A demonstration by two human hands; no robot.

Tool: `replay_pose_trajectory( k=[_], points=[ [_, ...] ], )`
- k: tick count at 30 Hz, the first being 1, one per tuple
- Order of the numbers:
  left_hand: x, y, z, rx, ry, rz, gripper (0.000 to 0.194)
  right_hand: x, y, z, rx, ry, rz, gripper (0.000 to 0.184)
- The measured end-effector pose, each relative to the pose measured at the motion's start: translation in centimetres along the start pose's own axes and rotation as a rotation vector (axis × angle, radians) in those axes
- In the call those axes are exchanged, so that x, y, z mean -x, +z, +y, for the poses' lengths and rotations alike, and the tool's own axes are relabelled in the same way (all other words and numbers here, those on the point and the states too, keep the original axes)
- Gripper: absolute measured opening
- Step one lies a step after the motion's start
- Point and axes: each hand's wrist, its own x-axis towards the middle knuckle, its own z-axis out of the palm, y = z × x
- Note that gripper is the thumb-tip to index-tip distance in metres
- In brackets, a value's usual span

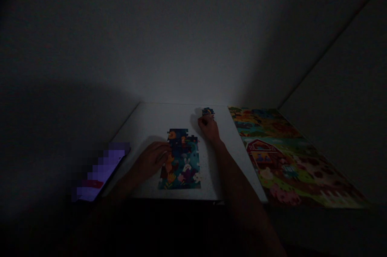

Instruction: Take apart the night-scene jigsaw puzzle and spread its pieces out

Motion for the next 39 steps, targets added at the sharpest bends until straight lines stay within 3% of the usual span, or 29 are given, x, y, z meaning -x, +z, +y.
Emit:
replay_pose_trajectory(
  k=[4, 7, 9, 20, 32, 39],
  points=[
    [4.8, -1.4, 0.8, 0.040, 0.031, -0.165, 0.033, -0.1, 0.6, 0.0, 0.008, -0.040, -0.098, 0.025],
    [5.9, -1.9, 0.9, 0.018, 0.031, -0.237, 0.066, -0.1, 0.8, 0.1, 0.013, -0.032, -0.139, 0.025],
    [5.7, -1.9, 0.8, 0.003, 0.022, -0.247, 0.071, -0.1, 0.8, 0.2, 0.014, -0.031, -0.156, 0.024],
    [5.1, -1.3, 0.3, -0.073, 0.177, -0.176, 0.052, 0.1, 1.0, 0.7, 0.069, -0.021, -0.184, 0.023],
    [4.7, -1.1, 0.3, -0.141, 0.349, 0.051, 0.031, 0.2, 1.0, -0.1, 0.163, 0.035, -0.225, 0.025],
    [3.6, -1.4, 1.0, -0.167, 0.288, 0.111, 0.032, 0.2, 0.8, -0.4, 0.198, 0.034, -0.230, 0.026]
  ],
)
